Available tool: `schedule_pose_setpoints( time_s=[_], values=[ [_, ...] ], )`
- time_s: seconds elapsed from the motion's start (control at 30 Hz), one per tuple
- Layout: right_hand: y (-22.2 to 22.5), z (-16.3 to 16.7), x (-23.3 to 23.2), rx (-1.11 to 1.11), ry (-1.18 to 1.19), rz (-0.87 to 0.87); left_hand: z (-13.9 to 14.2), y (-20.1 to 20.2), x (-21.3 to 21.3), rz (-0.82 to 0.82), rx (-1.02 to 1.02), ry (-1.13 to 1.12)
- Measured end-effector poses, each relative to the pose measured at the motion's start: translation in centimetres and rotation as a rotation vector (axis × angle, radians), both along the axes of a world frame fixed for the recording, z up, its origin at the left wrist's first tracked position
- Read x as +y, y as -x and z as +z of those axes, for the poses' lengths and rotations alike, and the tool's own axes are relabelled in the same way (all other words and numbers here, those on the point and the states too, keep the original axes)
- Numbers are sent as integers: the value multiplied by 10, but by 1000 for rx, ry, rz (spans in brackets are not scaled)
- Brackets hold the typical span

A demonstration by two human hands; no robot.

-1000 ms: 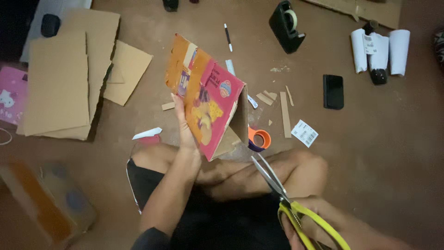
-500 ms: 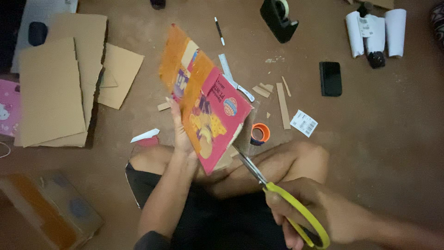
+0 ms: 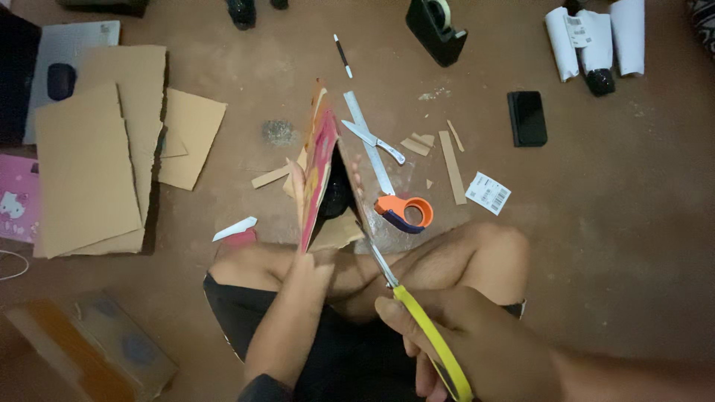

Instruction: The person assembles a small cardboard box by folding flaps, applying tape, and trimming excess material. They use scissors to cut tape and cardboard edges, then fold and secure the box flaps with tape.

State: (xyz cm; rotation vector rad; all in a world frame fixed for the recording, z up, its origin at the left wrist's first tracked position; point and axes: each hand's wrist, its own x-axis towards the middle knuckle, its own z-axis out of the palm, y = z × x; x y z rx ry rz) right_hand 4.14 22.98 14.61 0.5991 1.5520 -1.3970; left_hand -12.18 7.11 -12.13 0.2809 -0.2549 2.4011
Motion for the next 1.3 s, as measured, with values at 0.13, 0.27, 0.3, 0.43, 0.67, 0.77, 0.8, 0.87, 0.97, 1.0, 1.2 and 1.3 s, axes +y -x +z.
schedule_pose_setpoints(
  time_s=[0.13, 0.27, 0.3, 0.43, 0.67, 0.77, 0.8, 0.87, 0.97, 1.0, 1.2, 1.3],
  values=[
    [-2, -1, -3, 48, -47, 51, -9, 11, -1, 79, 57, 95],
    [-6, -7, -4, 38, -39, 21, 2, 7, -3, 277, -17, 221],
    [-7, -9, -4, 34, -55, 16, 7, 4, -3, 325, -101, 238],
    [-7, -9, -4, 23, -78, 42, 23, -3, -9, 301, -68, 366],
    [-10, -13, -4, -11, -168, 63, 20, -4, -7, 308, 63, 305],
    [-8, -19, -4, 19, -156, 104, 20, -4, -12, 290, 75, 313],
    [-7, -20, -4, 11, -166, 109, 22, -4, -13, 297, 56, 338],
    [-7, -19, -3, 19, -159, 89, 27, -5, -14, 328, 2, 458],
    [-10, -15, -2, 34, -111, 14, 33, -5, -9, 406, -68, 540],
    [-11, -15, -2, 15, -96, -14, 34, -5, -7, 434, -91, 550],
    [-15, -30, 7, -88, -90, 53, 32, -9, -7, 373, 44, 487],
    [-15, -39, 25, -18, 29, 156, 29, -10, -4, 335, 25, 519]
  ],
)
